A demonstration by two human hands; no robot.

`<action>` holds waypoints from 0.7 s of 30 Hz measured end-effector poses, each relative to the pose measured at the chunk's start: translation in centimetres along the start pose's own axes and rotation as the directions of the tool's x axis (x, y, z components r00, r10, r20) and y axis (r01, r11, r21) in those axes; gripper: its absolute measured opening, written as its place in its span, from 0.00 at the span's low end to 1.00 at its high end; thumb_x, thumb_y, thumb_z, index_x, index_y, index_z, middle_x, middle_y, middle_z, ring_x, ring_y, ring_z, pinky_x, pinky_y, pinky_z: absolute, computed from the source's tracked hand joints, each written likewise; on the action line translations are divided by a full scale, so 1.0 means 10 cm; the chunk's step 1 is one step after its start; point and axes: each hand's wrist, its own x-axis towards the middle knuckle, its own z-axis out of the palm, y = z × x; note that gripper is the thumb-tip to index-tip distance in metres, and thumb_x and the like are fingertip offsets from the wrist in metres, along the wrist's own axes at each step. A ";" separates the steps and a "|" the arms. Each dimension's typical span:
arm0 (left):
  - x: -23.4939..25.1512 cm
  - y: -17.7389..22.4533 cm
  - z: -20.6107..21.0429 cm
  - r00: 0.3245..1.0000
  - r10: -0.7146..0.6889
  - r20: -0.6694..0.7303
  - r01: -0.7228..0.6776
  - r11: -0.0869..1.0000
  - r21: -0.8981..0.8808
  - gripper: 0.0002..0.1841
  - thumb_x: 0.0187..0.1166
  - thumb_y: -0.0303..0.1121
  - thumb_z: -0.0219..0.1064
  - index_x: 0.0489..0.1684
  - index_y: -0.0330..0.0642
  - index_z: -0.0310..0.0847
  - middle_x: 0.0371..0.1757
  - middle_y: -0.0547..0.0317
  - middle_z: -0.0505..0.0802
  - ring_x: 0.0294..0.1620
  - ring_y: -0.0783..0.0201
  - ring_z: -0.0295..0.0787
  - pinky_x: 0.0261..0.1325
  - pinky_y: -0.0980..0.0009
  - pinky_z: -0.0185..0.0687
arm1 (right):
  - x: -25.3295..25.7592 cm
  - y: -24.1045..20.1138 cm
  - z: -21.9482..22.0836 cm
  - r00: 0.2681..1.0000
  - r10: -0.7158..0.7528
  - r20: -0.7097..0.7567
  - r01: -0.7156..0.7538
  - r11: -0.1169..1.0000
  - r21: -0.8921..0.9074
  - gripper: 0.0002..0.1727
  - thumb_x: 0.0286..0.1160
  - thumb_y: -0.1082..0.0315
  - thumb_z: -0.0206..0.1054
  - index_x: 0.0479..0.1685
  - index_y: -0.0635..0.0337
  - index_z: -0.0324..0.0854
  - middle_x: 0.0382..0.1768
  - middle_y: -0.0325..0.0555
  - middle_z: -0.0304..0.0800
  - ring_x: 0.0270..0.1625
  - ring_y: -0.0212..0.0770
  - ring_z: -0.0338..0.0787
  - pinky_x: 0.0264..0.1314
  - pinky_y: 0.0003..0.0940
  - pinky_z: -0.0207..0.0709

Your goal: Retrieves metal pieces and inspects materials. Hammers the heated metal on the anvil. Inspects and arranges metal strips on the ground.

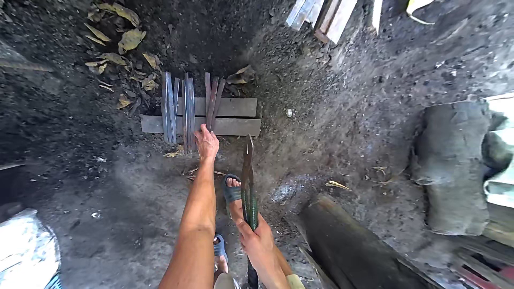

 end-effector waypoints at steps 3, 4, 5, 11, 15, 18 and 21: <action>-0.06 0.02 0.05 0.999 -0.052 0.001 0.052 0.996 -0.068 0.27 0.89 0.44 0.58 0.88 0.55 0.63 0.78 0.30 0.75 0.72 0.35 0.82 0.66 0.43 0.85 | 0.01 0.01 0.00 1.000 -0.008 -0.010 0.009 1.000 0.013 0.20 0.78 0.57 0.67 0.66 0.54 0.81 0.17 0.44 0.75 0.13 0.41 0.73 0.15 0.38 0.72; -0.07 0.03 0.05 0.997 -0.080 0.004 0.080 0.991 -0.112 0.27 0.89 0.44 0.58 0.88 0.55 0.63 0.78 0.31 0.76 0.73 0.35 0.81 0.67 0.43 0.85 | 0.00 0.01 0.00 1.000 -0.011 -0.012 0.011 1.000 0.020 0.21 0.78 0.57 0.67 0.66 0.55 0.81 0.18 0.45 0.75 0.13 0.41 0.73 0.15 0.38 0.72; -0.07 0.04 0.06 0.994 -0.105 0.007 0.105 0.980 -0.171 0.27 0.89 0.43 0.59 0.88 0.54 0.64 0.78 0.32 0.76 0.74 0.36 0.80 0.69 0.43 0.83 | 0.00 0.01 0.01 1.000 -0.015 -0.013 0.015 1.000 0.022 0.21 0.78 0.58 0.68 0.66 0.55 0.81 0.18 0.45 0.75 0.13 0.41 0.73 0.15 0.38 0.73; -0.04 -0.03 0.17 0.978 -0.208 -0.013 0.174 0.848 -0.501 0.28 0.85 0.41 0.65 0.85 0.47 0.70 0.79 0.36 0.79 0.82 0.40 0.74 0.81 0.43 0.72 | -0.02 -0.01 0.05 1.000 -0.008 -0.005 0.008 1.000 0.002 0.19 0.78 0.57 0.68 0.64 0.54 0.81 0.20 0.44 0.77 0.15 0.41 0.74 0.16 0.38 0.73; -0.09 -0.02 0.15 0.982 -0.187 -0.007 0.162 0.871 -0.463 0.36 0.81 0.47 0.69 0.87 0.43 0.64 0.78 0.37 0.81 0.80 0.41 0.77 0.80 0.43 0.73 | -0.02 -0.01 0.07 1.000 -0.015 0.007 0.015 1.000 0.010 0.18 0.78 0.58 0.68 0.62 0.55 0.80 0.19 0.44 0.76 0.14 0.41 0.74 0.16 0.38 0.72; -0.13 0.06 0.10 0.982 -0.188 0.019 0.181 0.903 -0.391 0.42 0.76 0.45 0.74 0.91 0.47 0.57 0.77 0.38 0.82 0.77 0.40 0.80 0.76 0.40 0.77 | -0.02 -0.01 0.07 1.000 -0.013 0.002 0.013 1.000 0.014 0.20 0.78 0.58 0.68 0.66 0.54 0.80 0.19 0.45 0.77 0.14 0.41 0.74 0.15 0.38 0.72; -0.15 0.06 0.06 0.983 -0.180 0.035 0.183 0.950 -0.254 0.39 0.83 0.42 0.66 0.94 0.49 0.51 0.80 0.36 0.78 0.77 0.37 0.79 0.73 0.39 0.79 | -0.02 -0.01 0.07 1.000 -0.004 0.008 0.004 1.000 -0.006 0.21 0.80 0.58 0.67 0.69 0.52 0.80 0.20 0.45 0.77 0.14 0.41 0.74 0.16 0.39 0.73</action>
